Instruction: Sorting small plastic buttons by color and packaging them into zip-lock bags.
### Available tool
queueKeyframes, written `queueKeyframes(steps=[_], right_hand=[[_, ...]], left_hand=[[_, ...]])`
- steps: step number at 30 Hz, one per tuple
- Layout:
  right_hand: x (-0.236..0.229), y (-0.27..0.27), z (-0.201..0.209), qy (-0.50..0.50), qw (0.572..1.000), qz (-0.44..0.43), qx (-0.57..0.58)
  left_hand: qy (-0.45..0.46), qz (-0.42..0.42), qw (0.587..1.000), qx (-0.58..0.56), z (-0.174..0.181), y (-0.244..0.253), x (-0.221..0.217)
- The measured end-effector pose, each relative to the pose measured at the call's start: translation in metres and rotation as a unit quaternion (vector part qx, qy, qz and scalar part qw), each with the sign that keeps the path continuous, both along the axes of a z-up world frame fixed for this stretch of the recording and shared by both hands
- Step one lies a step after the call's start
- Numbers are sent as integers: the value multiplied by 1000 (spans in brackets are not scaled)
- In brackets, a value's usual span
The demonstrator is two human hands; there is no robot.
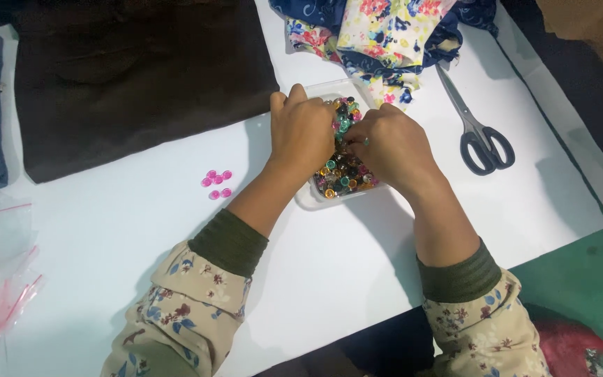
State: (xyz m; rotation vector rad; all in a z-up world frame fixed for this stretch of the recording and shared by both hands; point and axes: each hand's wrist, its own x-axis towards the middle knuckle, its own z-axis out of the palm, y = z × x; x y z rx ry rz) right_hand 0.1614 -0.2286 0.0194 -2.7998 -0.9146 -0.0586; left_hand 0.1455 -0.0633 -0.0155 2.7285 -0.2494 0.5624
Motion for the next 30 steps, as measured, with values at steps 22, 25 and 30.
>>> queueKeyframes(steps=[22, 25, 30], right_hand=[[7, -5, -6, -3, 994, -16, 105], [5, -4, -4, 0, 994, -8, 108], [3, -4, -1, -3, 994, 1, 106]], left_hand=[[-14, -19, 999, -39, -12, 0, 5], [-19, -21, 999, -41, -16, 0, 7], [-11, -21, 999, -46, -18, 0, 8]])
